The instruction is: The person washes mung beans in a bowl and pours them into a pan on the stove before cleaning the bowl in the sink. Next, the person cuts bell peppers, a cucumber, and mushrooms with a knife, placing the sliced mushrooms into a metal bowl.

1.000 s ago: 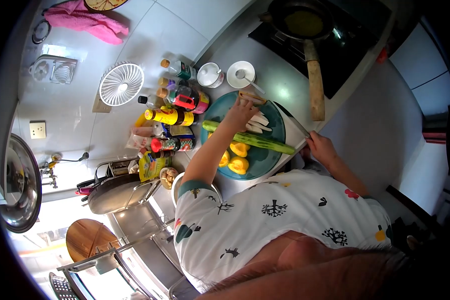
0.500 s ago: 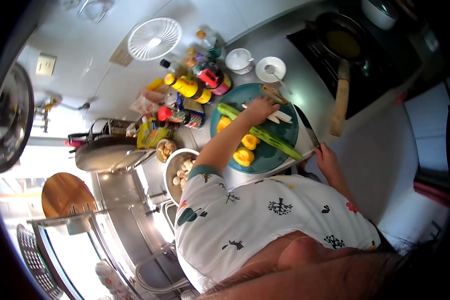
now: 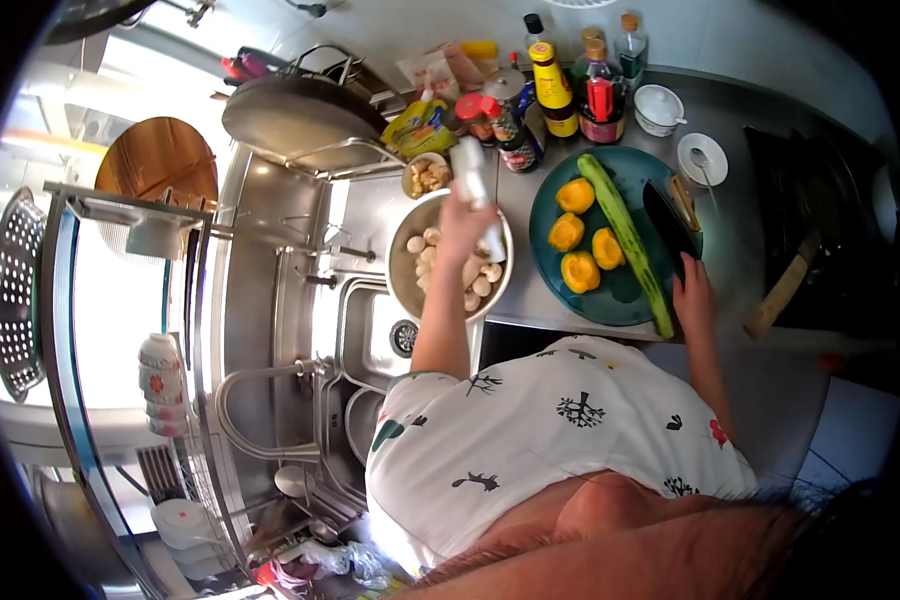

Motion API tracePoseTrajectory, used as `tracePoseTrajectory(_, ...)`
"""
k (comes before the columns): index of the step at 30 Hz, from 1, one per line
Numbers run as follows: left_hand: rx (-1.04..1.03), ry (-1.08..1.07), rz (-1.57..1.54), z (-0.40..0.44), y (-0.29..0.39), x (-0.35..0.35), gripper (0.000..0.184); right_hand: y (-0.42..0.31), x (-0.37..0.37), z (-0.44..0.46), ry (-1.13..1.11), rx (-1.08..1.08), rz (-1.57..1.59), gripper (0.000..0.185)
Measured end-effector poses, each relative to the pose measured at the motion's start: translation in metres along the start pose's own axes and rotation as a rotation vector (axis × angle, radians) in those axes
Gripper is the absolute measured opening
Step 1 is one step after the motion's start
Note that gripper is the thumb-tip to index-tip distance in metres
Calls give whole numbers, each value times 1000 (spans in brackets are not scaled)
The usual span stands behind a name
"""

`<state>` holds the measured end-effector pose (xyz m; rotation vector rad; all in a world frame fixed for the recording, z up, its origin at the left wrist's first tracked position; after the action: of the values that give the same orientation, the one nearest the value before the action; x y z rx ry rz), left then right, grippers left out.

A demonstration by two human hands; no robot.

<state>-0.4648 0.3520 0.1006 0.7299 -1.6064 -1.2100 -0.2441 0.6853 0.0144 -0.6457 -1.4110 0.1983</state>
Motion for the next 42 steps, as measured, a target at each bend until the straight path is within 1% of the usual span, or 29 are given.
tracePoseTrajectory(2, 130, 141, -208, -28, -28, 41, 40, 0, -9, 10, -65, -3, -22, 37)
tracePoseTrajectory(3, 134, 151, -212, -39, -38, 52, 40, -1, -12, 12, -67, 18, -21, 37)
tracePoseTrajectory(5, 380, 130, -327, -58, -65, 61, 36, -3, -17, 13, -91, 14, -21, 36)
tracePoseTrajectory(6, 381, 140, -334, -59, -70, 59, 36, -4, -19, 14, -110, 0, -17, 36)
tracePoseTrajectory(8, 453, 182, -206, -56, -82, 46, 36, -1, -24, 14, -96, 9, -18, 36)
tracePoseTrajectory(9, 485, 187, -95, -44, -114, 44, 40, 0, -25, 13, -76, 6, -14, 37)
tracePoseTrajectory(10, 562, 265, 82, -41, -103, 36, 48, 1, -26, 12, -78, 16, -17, 37)
tracePoseTrajectory(12, 500, 191, -47, -27, -111, 17, 61, 3, -27, 11, -80, -5, -18, 39)
tracePoseTrajectory(13, 390, 241, 55, -21, -111, 12, 65, 1, -27, 10, -81, 2, -19, 39)
tracePoseTrajectory(14, 282, 288, 156, -22, -90, 10, 69, 0, -26, 8, -90, -4, -16, 40)
tracePoseTrajectory(15, 348, 254, 256, -31, -60, 6, 66, -1, -25, 7, -96, -12, -14, 40)
tracePoseTrajectory(16, 351, 255, 252, -36, -64, 10, 66, -1, -25, 7, -99, -11, -18, 40)
tracePoseTrajectory(18, 170, 196, 494, -42, -65, 15, 59, -1, -25, 4, -94, -1, 6, 41)
tracePoseTrajectory(19, 185, 239, 471, -50, -57, 23, 45, 1, -26, 2, -97, -5, 7, 41)
tracePoseTrajectory(20, 187, 233, 473, -57, -61, 33, 45, 2, -27, 0, -88, 15, 22, 40)
tracePoseTrajectory(22, 235, 373, 495, -73, -73, 63, 36, 7, -28, -2, -81, 32, 39, 40)
tracePoseTrajectory(23, 237, 371, 497, -80, -77, 72, 36, 9, -30, -2, -75, 49, 35, 39)
tracePoseTrajectory(24, 279, 398, 515, -88, -80, 82, 32, 8, -30, -2, -70, 67, 32, 39)
tracePoseTrajectory(25, 323, 427, 532, -94, -85, 90, 28, 7, -30, -2, -73, 69, 33, 39)
tracePoseTrajectory(26, 326, 431, 533, -95, -95, 95, 28, 7, -29, -1, -79, 45, 39, 40)
tracePoseTrajectory(28, 205, 359, 710, -91, -103, 97, 25, 4, -24, 2, -93, 29, 42, 42)
tracePoseTrajectory(29, 136, 334, 699, -85, -109, 94, 24, 2, -21, 5, -106, 7, 61, 44)
tracePoseTrajectory(30, 146, 343, 696, -77, -107, 89, 24, 1, -21, 7, -120, -14, 81, 46)
tracePoseTrajectory(32, 140, 221, 896, -56, -105, 73, 20, 12, -28, 14, -146, 12, 66, 48)
tracePoseTrajectory(33, 143, 226, 891, -49, -112, 72, 20, 13, -28, 16, -158, 5, 69, 49)
tracePoseTrajectory(35, 218, 157, 893, -39, -132, 69, 16, 13, -27, 16, -166, -3, 65, 49)
tracePoseTrajectory(38, 163, 159, 855, -42, -122, 70, 14, 15, -27, 16, -187, -79, 31, 53)
tracePoseTrajectory(42, 131, 94, 831, -43, -128, 77, 13, 21, -30, 15, -117, -106, 108, 45)
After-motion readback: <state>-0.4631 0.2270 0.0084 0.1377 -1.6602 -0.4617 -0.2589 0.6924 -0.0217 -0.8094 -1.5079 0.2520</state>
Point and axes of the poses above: each hand's wrist, its own z-axis towards the middle knuckle, its own x-axis out of the back of the hand, y = z × x, the point moved 5 cm from there along z, towards the middle knuckle, and after that the axes turned 10 degrees about -y, right-handed, at the moved point
